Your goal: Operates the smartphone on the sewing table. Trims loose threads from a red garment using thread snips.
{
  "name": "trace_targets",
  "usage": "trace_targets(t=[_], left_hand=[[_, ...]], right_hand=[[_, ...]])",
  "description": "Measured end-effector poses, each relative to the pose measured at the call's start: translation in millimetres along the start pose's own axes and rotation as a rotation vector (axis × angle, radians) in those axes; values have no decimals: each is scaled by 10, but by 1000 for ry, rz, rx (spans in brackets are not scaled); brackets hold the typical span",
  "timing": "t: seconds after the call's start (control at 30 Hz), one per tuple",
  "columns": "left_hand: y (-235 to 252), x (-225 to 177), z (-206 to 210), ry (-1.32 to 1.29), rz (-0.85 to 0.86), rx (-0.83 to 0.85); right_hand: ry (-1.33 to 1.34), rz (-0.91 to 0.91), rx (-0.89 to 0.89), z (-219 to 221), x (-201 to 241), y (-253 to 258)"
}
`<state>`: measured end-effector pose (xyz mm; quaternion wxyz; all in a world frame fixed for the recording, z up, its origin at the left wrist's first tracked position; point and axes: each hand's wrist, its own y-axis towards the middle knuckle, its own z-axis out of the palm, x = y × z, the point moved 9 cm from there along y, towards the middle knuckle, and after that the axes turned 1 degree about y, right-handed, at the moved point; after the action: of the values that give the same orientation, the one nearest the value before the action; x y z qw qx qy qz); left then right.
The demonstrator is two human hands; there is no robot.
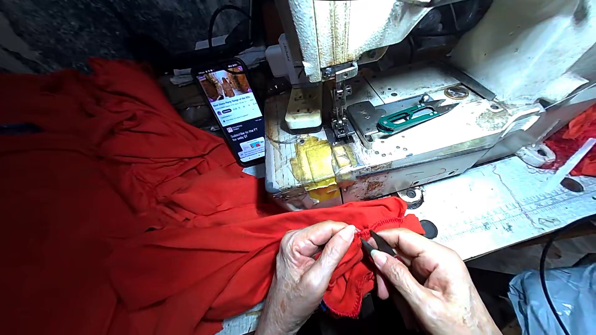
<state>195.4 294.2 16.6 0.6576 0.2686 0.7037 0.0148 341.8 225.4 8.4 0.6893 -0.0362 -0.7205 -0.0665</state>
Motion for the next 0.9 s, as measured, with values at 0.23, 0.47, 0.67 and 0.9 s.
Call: trace_targets(t=[0.23, 0.47, 0.67, 0.9], left_hand=[[5, 15, -14, 0, -32, -35], [-4, 14, -8, -25, -31, -35], [2, 7, 0, -7, -16, -24], [-2, -2, 3, 13, -7, -28]], right_hand=[[269, -256, -2, 7, 119, -33], [142, -93, 23, 48, 25, -42], [52, -42, -4, 22, -8, -5], [22, -32, 10, 23, 2, 3]])
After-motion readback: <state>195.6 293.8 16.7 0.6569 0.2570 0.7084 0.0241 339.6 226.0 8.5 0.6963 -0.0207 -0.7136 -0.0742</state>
